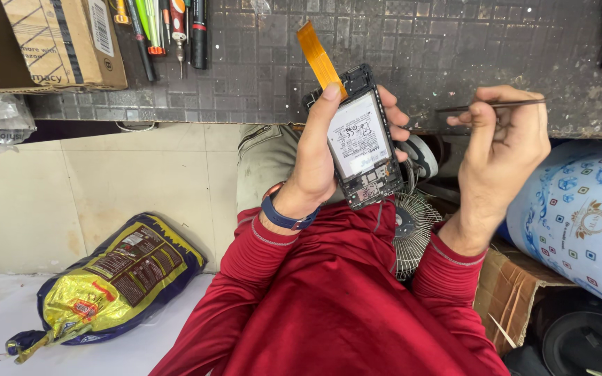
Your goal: The person disassembles a smartphone, using tweezers to remove internal components and ribbon cables. They then apply a liquid from a bottle onto the internal parts of the device.
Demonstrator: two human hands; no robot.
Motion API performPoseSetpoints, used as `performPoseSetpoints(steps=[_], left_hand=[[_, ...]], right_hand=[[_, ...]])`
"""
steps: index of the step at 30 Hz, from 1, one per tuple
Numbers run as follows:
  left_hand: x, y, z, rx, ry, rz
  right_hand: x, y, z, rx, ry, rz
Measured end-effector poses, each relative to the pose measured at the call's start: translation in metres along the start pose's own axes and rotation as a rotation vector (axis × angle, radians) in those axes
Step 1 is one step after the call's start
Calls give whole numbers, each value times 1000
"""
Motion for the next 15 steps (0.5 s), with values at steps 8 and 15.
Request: performPoseSetpoints(steps=[8, 15], left_hand=[[-6, -7, 6, 63, 92, -15], [-13, -15, 10, 121, 215, -44]], right_hand=[[7, 10, 42, 108, 345, -192], [-1, 12, 79, 318, 179, -93]])
Point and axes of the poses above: each hand's wrist, its own y-axis towards the middle knuckle, its own x-axis out of the back of the hand, z = x × y, the point moved 9 cm from there along y, towards the middle knuckle, and after that the axes turned 14 degrees about x, right-handed, at the moved point
